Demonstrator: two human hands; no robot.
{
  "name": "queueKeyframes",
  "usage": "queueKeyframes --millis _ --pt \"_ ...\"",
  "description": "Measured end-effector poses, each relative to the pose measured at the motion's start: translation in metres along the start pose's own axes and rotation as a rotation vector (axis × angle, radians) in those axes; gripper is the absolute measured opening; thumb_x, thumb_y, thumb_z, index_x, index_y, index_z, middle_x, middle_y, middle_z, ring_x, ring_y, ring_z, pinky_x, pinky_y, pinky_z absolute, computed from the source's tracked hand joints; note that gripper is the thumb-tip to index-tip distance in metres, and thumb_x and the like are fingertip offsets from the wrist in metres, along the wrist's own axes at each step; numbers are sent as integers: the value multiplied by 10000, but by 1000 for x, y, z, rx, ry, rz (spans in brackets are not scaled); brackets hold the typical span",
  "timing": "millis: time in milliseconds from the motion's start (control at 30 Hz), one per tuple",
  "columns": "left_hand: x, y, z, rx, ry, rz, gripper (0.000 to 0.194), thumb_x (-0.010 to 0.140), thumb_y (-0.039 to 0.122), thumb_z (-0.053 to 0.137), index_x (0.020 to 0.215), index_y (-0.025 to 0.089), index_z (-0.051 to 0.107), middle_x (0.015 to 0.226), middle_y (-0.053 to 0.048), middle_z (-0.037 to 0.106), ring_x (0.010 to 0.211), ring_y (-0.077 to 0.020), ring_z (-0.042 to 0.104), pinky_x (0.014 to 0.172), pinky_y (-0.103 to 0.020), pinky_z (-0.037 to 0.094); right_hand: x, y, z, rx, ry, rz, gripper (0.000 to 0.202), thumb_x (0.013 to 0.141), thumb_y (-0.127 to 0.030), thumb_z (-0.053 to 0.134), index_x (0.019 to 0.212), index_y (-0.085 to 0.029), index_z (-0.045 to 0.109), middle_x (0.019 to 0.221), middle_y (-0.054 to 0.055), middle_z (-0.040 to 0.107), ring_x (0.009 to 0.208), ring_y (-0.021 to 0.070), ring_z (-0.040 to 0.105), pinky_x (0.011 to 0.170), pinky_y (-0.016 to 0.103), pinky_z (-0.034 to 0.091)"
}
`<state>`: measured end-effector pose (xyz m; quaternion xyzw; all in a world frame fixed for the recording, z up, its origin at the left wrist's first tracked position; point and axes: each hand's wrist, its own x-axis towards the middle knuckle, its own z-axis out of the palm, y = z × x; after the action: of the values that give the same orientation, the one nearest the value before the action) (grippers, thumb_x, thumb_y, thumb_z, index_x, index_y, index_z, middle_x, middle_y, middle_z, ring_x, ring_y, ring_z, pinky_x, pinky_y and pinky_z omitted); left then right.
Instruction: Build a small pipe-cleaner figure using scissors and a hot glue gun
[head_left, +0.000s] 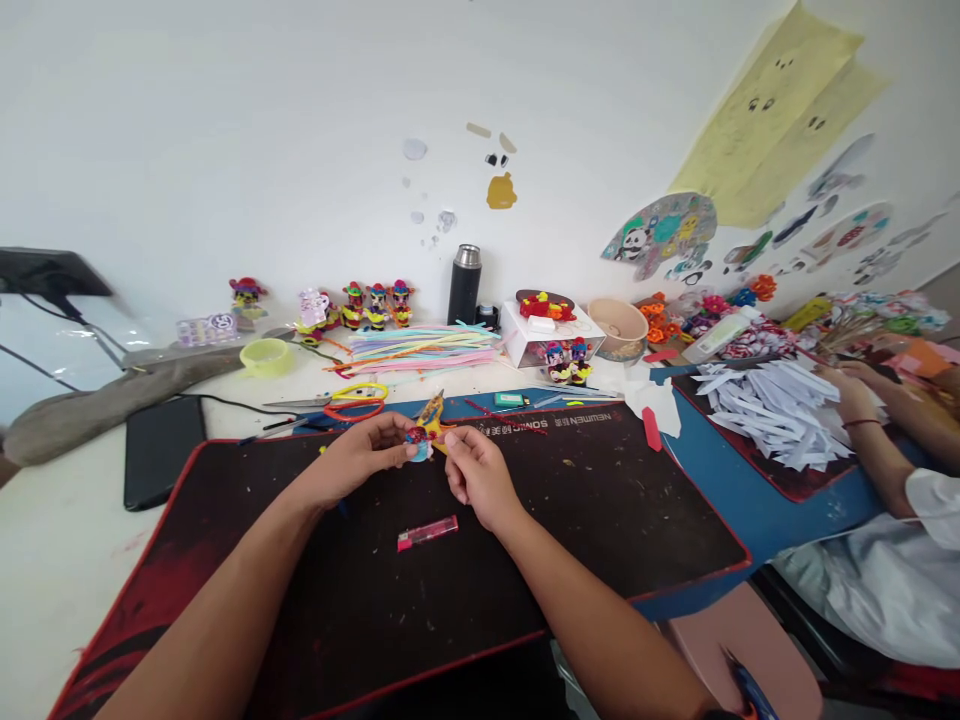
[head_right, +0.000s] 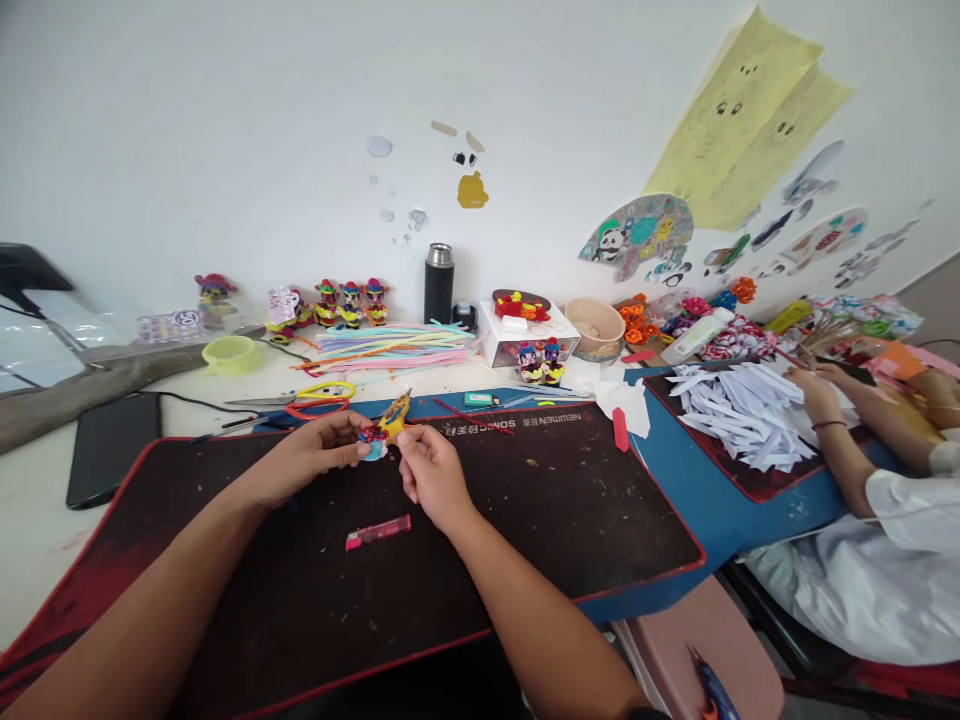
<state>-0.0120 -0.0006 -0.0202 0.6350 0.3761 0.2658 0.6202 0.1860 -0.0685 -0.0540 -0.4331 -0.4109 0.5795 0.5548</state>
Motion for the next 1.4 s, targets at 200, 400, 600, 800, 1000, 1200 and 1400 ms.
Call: queueKeyframes --millis 200,400,600,800,1000,1200,1400 --pt "-2 -2 -2 -93 27 12 452 742 516 885 1021 219 690 921 -17 683 757 -172 580 665 -279 464 0 1 -1 -69 -60 43 455 896 -644 710 932 -195 647 490 -110 487 340 62 333 354 206 229" --pt "-3 -2 -1 -198 18 32 433 709 463 936 998 222 722 1003 -49 743 918 -231 657 823 -337 511 -2 -1 -1 -101 -134 60 482 903 -652 705 990 -179 677 494 -94 522 357 67 352 375 208 226" --pt "-4 -2 1 -238 -9 34 446 691 457 959 995 217 738 975 -49 738 886 -227 661 862 -362 526 -5 -5 1 -14 -218 145 485 896 -667 721 916 -189 645 517 -84 538 361 59 330 367 210 185" --pt "-3 -10 0 -267 -8 13 478 685 478 968 1038 224 769 978 -47 759 887 -232 676 900 -384 533 -8 -13 1 77 -314 243 496 884 -672 738 876 -190 622 535 -90 541 348 50 307 367 213 168" --pt "-2 -15 1 -258 -3 29 487 700 521 959 1078 247 817 1143 -76 799 1066 -286 695 1029 -428 505 -7 -14 1 150 -328 248 460 871 -620 785 874 -196 607 534 -97 538 349 46 291 368 214 147" --pt "-1 -18 3 -257 -7 8 490 713 560 945 1096 274 838 1235 -78 798 1209 -324 673 1129 -460 456 -7 -14 1 175 -338 239 432 881 -592 788 901 -198 610 548 -97 545 351 42 297 368 216 146" --pt "-1 -22 5 -302 -22 -37 541 700 549 959 1145 268 836 1340 -98 766 1344 -368 606 1189 -484 405 -7 -14 2 200 -343 248 424 876 -571 799 948 -197 613 564 -98 555 351 37 299 367 219 134"
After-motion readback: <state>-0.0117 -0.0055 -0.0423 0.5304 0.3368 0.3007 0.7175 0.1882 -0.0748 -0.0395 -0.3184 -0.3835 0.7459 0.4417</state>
